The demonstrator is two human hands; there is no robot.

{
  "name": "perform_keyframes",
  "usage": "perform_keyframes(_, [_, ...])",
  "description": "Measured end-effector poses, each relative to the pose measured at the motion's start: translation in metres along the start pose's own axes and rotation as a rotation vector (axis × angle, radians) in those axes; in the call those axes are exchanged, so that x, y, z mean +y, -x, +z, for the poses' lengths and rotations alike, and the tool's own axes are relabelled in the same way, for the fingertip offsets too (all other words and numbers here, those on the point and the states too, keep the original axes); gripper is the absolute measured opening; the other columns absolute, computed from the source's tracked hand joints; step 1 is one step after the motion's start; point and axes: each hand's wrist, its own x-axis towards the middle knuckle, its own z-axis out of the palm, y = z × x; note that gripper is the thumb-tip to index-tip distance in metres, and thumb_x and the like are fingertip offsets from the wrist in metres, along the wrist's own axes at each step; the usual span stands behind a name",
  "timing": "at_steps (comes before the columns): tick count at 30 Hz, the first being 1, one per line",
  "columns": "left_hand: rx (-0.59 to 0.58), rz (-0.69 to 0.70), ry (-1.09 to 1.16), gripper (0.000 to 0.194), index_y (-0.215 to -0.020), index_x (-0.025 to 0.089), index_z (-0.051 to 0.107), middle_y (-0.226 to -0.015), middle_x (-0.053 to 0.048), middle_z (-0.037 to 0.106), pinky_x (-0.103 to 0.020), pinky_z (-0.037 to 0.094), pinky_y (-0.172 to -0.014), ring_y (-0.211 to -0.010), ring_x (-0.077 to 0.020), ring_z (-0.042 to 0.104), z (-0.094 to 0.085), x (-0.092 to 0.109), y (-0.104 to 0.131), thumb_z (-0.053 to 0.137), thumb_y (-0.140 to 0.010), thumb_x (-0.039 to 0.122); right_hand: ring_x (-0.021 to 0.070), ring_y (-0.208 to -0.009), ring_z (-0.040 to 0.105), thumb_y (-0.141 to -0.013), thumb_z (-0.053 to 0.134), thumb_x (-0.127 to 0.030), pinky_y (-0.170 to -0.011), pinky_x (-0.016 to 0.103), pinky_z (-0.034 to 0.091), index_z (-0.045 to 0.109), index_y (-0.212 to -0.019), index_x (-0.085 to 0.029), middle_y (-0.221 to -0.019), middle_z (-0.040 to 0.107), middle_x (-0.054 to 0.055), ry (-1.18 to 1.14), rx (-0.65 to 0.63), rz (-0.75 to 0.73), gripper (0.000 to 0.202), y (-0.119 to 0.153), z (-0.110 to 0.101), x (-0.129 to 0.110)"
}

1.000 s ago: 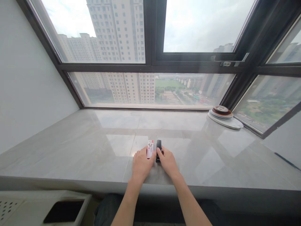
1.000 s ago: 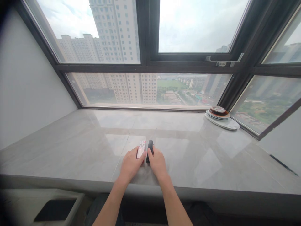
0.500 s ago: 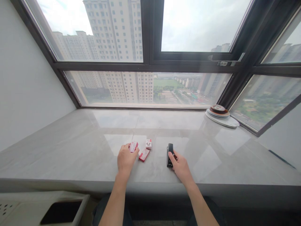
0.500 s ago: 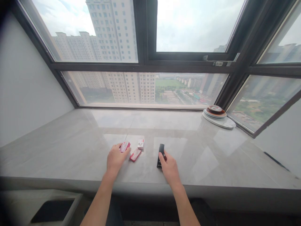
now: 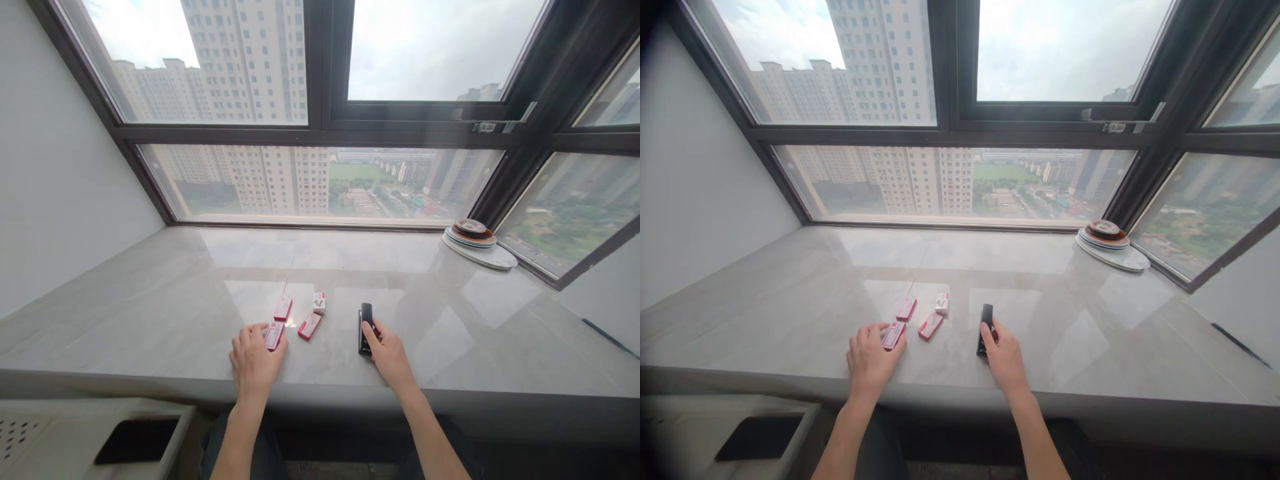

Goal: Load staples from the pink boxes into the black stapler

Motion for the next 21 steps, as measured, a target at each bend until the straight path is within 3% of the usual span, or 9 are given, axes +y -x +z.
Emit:
perform_keyframes(3, [0.015,0.118,0.108,0.034,-0.124,0.026,0.061,-0.123,-0.011,0.057,-0.044,0.044,-0.093,-0.112,-0.0317,0.053,0.001,0.028,0.005,0.057,-0.093,0.040,0.0173,-0.062,0.056,-0.094,0.045,-0.063,-0.058,0.026,0.041,0.073,-0.110,-0.022,-0.069,0.061,0.000,0.026,0.001,-0.014,0.052,0.002,-0.001,-0.001])
perform_keyframes(8, [-0.140,0.311,0.271,0.034,-0.126,0.026,0.060,-0.122,-0.009,0.058,-0.042,0.044,-0.097,-0.113,-0.0290,0.054,0.019,0.064,-0.003,0.058,-0.094,0.038,0.0169,-0.065,0.057,-0.092,0.051,-0.061,-0.062,0.027,0.042,0.066,-0.127,-0.023,-0.070,0.058,-0.002,0.053,-0.032,-0.008,0.055,0.008,-0.008,0.001])
perform_keyframes(15, [-0.216,0.391,0.309,0.040,-0.135,0.026,0.053,-0.119,-0.009,0.061,-0.040,0.042,-0.096,-0.110,-0.0271,0.054,0.038,0.074,-0.019,0.055,-0.096,0.034,0.0157,-0.066,0.057,-0.087,0.060,-0.056,-0.066,0.028,0.045,0.065,-0.124,-0.022,-0.084,0.065,0.000,0.139,-0.005,-0.055,0.050,0.005,-0.033,0.010])
perform_keyframes(18, [-0.224,0.359,0.335,0.033,-0.124,0.025,0.060,-0.115,-0.008,0.061,-0.042,0.043,-0.096,-0.109,-0.0277,0.055,0.036,0.075,-0.012,0.060,-0.093,0.038,0.0185,-0.082,0.062,-0.089,0.059,-0.046,-0.074,0.029,0.048,0.068,-0.118,-0.024,-0.101,0.069,0.004,0.193,-0.033,-0.137,0.038,0.000,-0.046,0.005])
perform_keyframes(21, [-0.282,0.424,0.388,0.028,-0.114,0.028,0.065,-0.121,-0.007,0.060,-0.045,0.044,-0.099,-0.114,-0.0286,0.054,0.027,0.077,0.005,0.066,-0.090,0.041,0.0213,-0.097,0.063,-0.090,0.056,-0.035,-0.084,0.030,0.049,0.070,-0.118,-0.024,-0.108,0.069,0.006,0.235,-0.061,-0.226,0.033,-0.006,-0.048,-0.007])
